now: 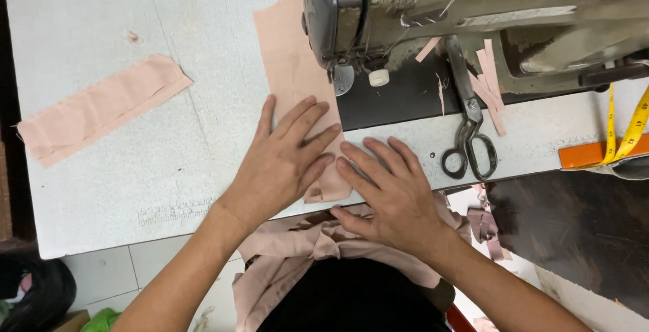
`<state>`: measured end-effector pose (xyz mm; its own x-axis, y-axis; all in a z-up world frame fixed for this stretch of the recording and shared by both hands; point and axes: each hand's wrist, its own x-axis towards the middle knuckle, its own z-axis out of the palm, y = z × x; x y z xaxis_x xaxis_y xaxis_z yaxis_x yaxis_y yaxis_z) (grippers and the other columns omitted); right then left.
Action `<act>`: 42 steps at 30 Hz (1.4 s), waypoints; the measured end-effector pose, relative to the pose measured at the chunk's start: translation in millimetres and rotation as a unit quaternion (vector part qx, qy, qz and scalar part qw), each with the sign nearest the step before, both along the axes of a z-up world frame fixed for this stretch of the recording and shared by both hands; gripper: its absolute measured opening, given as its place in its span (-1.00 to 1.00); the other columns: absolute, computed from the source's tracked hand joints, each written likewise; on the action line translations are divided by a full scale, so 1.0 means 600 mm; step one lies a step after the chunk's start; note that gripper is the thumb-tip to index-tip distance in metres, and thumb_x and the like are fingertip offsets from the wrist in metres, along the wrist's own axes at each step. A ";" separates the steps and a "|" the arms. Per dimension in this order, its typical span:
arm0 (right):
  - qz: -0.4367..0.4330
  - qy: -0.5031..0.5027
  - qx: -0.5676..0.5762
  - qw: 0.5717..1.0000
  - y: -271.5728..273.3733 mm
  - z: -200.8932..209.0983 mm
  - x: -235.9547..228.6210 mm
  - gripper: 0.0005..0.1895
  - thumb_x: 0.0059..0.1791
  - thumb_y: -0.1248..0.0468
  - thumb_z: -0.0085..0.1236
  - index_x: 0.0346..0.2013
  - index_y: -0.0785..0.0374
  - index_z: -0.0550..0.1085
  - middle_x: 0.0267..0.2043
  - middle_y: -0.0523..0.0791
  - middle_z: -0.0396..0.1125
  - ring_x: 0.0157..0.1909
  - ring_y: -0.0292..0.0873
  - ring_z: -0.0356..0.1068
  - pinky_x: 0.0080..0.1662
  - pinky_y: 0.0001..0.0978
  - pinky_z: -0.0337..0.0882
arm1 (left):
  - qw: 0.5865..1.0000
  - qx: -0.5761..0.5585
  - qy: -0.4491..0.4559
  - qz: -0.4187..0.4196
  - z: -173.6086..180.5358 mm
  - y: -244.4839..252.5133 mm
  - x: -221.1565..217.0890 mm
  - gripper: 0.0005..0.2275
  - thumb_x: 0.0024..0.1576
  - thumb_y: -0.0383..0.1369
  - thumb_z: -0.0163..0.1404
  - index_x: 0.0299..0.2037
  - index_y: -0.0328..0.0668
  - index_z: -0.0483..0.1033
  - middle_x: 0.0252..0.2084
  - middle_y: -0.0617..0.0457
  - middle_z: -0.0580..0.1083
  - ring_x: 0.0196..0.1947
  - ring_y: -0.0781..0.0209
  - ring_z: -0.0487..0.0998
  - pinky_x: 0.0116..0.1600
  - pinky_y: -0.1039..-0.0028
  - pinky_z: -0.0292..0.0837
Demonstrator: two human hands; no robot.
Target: Sewing strips of elastic fabric and cutting them into smaller segments using an industrial sewing machine and scissors.
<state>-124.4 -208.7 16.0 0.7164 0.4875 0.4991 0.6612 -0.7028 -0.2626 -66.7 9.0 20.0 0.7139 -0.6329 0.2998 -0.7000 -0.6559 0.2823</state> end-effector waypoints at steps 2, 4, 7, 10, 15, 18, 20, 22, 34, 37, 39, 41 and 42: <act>-0.001 0.004 0.003 1.000 0.003 0.005 0.003 -0.40 -0.10 -0.10 0.27 0.09 0.21 0.55 0.25 -0.03 0.38 0.25 0.19 0.33 0.27 0.23 0.20 | 1.000 0.005 0.005 0.003 0.002 0.002 0.002 -0.66 0.30 -0.17 -0.06 0.21 -0.06 0.52 0.32 -0.13 0.34 0.45 -0.10 0.21 0.43 -0.35 -0.17; -0.002 0.008 0.006 1.000 0.003 0.019 0.012 -0.39 -0.11 -0.10 0.28 0.08 0.22 0.56 0.23 -0.03 0.38 0.23 0.18 0.33 0.26 0.22 0.20 | 1.000 0.010 0.012 0.005 0.010 0.003 0.009 -0.66 0.30 -0.17 -0.07 0.22 -0.03 0.52 0.32 -0.11 0.34 0.45 -0.08 0.21 0.43 -0.35 -0.19; 0.014 0.018 -0.055 0.998 0.001 0.041 0.023 -0.41 -0.02 -0.16 0.21 0.06 0.25 0.51 0.25 -0.04 0.36 0.18 0.07 0.35 0.25 0.08 0.27 | 1.000 -0.007 0.008 -0.019 0.020 0.006 0.019 -0.67 0.30 -0.27 -0.02 0.23 -0.19 0.48 0.36 -0.10 0.30 0.45 -0.06 0.19 0.45 -0.28 -0.09; 0.006 0.015 -0.055 0.998 0.003 0.043 0.034 -0.39 -0.02 -0.18 0.21 0.06 0.25 0.49 0.24 -0.04 0.37 0.15 0.07 0.35 0.22 0.06 0.28 | 1.000 0.002 -0.003 -0.018 0.018 0.007 0.031 -0.66 0.32 -0.25 -0.05 0.25 -0.17 0.47 0.38 -0.10 0.29 0.45 -0.05 0.20 0.45 -0.28 -0.09; -0.001 0.010 -0.073 0.997 0.005 0.044 0.053 -0.36 -0.01 -0.25 0.14 0.06 0.21 0.52 0.24 -0.05 0.37 0.16 0.06 0.33 0.22 0.06 0.27 | 1.000 -0.002 0.005 -0.007 0.014 0.008 0.055 -0.57 0.33 -0.15 -0.08 0.26 -0.34 0.43 0.39 -0.14 0.32 0.44 -0.05 0.25 0.45 -0.28 -0.12; -0.005 0.022 -0.082 0.996 0.009 0.041 0.060 -0.33 -0.04 -0.27 0.17 0.06 0.21 0.51 0.26 -0.05 0.35 0.17 0.10 0.32 0.21 0.13 0.27 | 1.000 -0.011 0.010 -0.009 0.014 0.013 0.068 -0.58 0.34 -0.13 -0.09 0.24 -0.29 0.44 0.39 -0.09 0.31 0.44 -0.02 0.24 0.44 -0.31 -0.15; -0.006 0.010 -0.084 0.996 0.008 0.036 0.070 -0.33 -0.03 -0.28 0.16 0.06 0.21 0.51 0.26 -0.05 0.35 0.17 0.09 0.33 0.21 0.12 0.27 | 1.000 -0.008 0.008 -0.013 0.014 0.015 0.081 -0.58 0.34 -0.13 -0.10 0.25 -0.31 0.43 0.39 -0.11 0.31 0.44 -0.04 0.24 0.43 -0.32 -0.14; -0.007 -0.002 -0.088 0.996 0.009 0.032 0.072 -0.32 -0.03 -0.29 0.15 0.06 0.21 0.52 0.26 -0.05 0.35 0.17 0.09 0.33 0.21 0.11 0.28 | 1.000 -0.005 0.007 -0.018 0.011 0.017 0.086 -0.57 0.34 -0.13 -0.10 0.26 -0.32 0.42 0.39 -0.13 0.30 0.44 -0.05 0.25 0.43 -0.33 -0.13; -0.009 0.002 -0.093 0.996 0.015 0.026 0.103 -0.27 -0.01 -0.29 0.11 0.16 0.22 0.45 0.30 -0.01 0.29 0.23 0.13 0.27 0.22 0.12 0.22 | 0.999 0.004 0.017 -0.039 0.034 0.025 0.114 -0.51 0.31 -0.20 -0.01 0.32 -0.47 0.36 0.44 -0.24 0.23 0.46 -0.09 0.19 0.45 -0.32 -0.25; 0.002 0.062 -0.093 0.994 0.009 0.022 0.099 -0.25 0.04 -0.27 -0.02 0.27 0.23 0.38 0.39 0.02 0.20 0.30 0.17 0.19 0.29 0.19 0.14 | 0.994 -0.087 -0.007 -0.058 0.062 0.012 0.059 -0.86 0.28 -0.50 0.02 -0.03 -0.27 0.62 -0.03 -0.03 0.56 0.10 0.09 0.56 0.49 -0.06 0.15; 0.041 0.049 -0.068 0.996 0.002 0.024 0.105 -0.35 0.05 -0.16 0.11 0.24 0.24 0.42 0.35 0.06 0.23 0.32 0.18 0.17 0.31 0.20 0.16 | 0.991 -0.090 0.000 -0.101 0.057 0.008 0.034 -0.79 0.19 -0.31 0.18 -0.11 -0.33 0.61 -0.12 -0.09 0.52 -0.02 -0.03 0.51 0.20 0.14 0.43; 0.057 0.044 -0.025 0.997 -0.006 0.001 0.113 -0.48 0.01 -0.04 0.21 0.15 0.20 0.50 0.30 0.02 0.27 0.33 0.17 0.20 0.32 0.20 0.11 | 0.995 -0.071 -0.025 -0.063 0.006 0.012 0.036 -0.84 0.20 -0.31 0.15 -0.20 -0.25 0.60 -0.18 -0.02 0.50 -0.05 0.02 0.51 0.19 0.18 0.40; 0.070 0.047 0.022 0.996 -0.008 -0.011 0.114 -0.59 -0.03 0.07 0.30 0.06 0.15 0.58 0.25 -0.01 0.32 0.33 0.17 0.22 0.34 0.19 0.07 | 0.998 -0.049 -0.040 -0.026 -0.020 0.017 0.033 -0.87 0.21 -0.30 0.12 -0.28 -0.18 0.60 -0.23 0.05 0.47 -0.09 0.08 0.51 0.17 0.22 0.37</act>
<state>-55.7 -213.5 9.1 0.6870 0.5662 0.4556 0.7235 -0.5914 -0.3560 -46.7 19.0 8.0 0.6517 -0.6333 0.4174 -0.7556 -0.5895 0.2855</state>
